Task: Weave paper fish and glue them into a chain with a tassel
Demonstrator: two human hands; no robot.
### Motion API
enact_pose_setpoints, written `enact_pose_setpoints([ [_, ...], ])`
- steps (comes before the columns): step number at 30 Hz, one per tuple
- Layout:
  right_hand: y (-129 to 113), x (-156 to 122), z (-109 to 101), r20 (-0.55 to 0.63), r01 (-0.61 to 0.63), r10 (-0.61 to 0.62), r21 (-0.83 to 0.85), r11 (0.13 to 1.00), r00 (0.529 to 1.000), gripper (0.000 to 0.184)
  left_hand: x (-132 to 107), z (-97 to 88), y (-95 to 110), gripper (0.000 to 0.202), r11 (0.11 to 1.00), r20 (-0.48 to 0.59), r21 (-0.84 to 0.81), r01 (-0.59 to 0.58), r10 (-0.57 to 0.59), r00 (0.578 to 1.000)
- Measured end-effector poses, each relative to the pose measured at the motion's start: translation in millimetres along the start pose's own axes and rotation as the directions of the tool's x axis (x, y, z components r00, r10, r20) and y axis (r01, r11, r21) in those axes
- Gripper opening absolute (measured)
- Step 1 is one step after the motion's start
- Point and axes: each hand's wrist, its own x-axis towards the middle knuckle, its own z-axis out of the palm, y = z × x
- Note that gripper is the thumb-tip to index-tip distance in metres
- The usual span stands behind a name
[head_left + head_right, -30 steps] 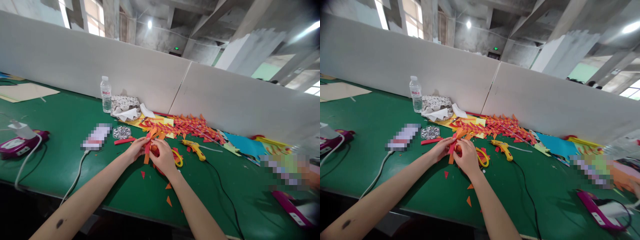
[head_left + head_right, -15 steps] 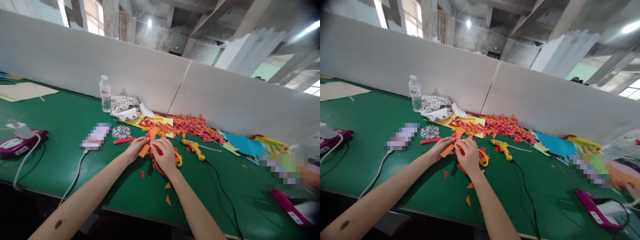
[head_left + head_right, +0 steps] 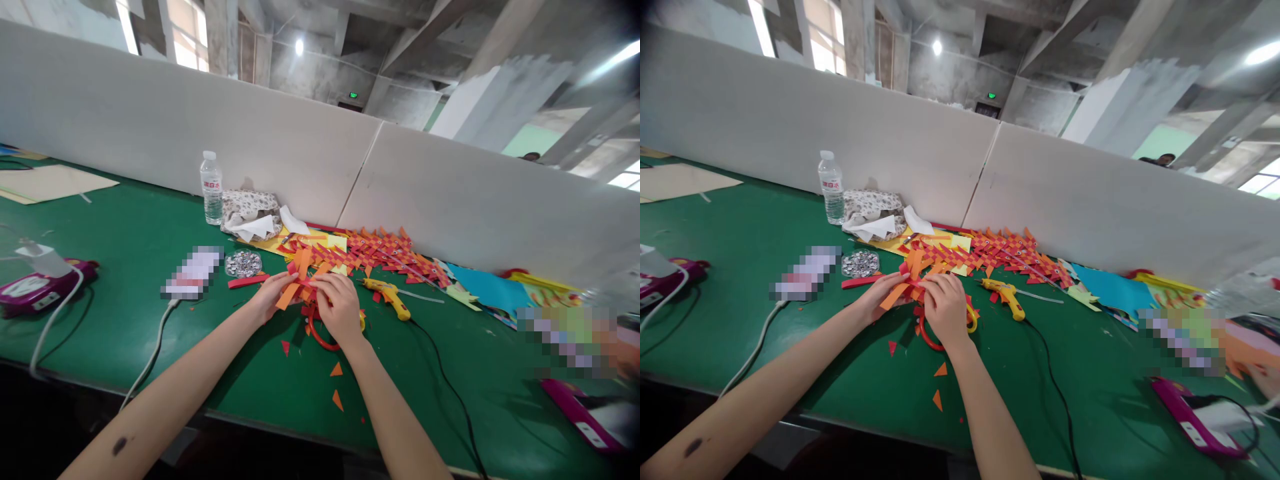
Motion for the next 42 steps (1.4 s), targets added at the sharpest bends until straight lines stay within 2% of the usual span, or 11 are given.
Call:
enact_pose_setpoints([
  [3,0,1,0,-0.035,-0.122,0.126,0.095,0.988,0.991,0.022,-1,1.6,0,0.01,1.0,-0.01,0.011,0.003,-0.003,1.0],
  [5,1,1,2,-0.012,-0.226,0.234,0.212,0.951,0.972,0.02,0,1.6,-1,0.01,1.0,-0.012,0.015,-0.002,0.002,1.0],
  [9,4,0,11,0.068,-0.455,0.472,0.413,0.788,0.879,0.023,2,-0.1,-3,0.01,1.0,-0.014,0.015,-0.022,0.022,1.0],
  [11,5,-1,16,0.041,-0.518,0.559,0.437,0.736,0.828,0.036,3,-1.6,-4,0.01,0.999,-0.023,0.018,-0.028,0.029,0.999],
  [13,6,-2,20,0.015,-0.549,0.604,0.437,0.713,0.797,0.047,5,-3.5,-5,0.011,0.999,-0.025,0.021,-0.038,0.039,0.999],
  [21,6,-5,23,0.189,-0.579,0.563,0.462,0.672,0.804,0.055,5,-8.2,-9,0.026,0.993,0.004,0.083,-0.087,0.087,0.996],
  [28,9,-3,19,0.246,-0.609,0.571,0.488,0.625,0.783,0.046,1,-5.7,-8,0.028,0.983,0.004,0.165,-0.083,0.083,0.997],
  [34,6,-2,19,0.282,-0.612,0.552,0.493,0.618,0.785,0.058,1,-3.8,-10,0.028,0.97,0.02,0.221,-0.105,0.103,0.995],
  [39,10,-3,19,0.289,-0.648,0.594,0.501,0.574,0.751,0.057,1,-1.9,-9,0.03,0.965,0.017,0.234,-0.118,0.117,0.993],
  [42,11,-3,18,0.28,-0.66,0.619,0.507,0.554,0.734,0.057,4,-2.6,-8,0.034,0.977,-0.028,0.198,-0.082,0.09,0.996],
])
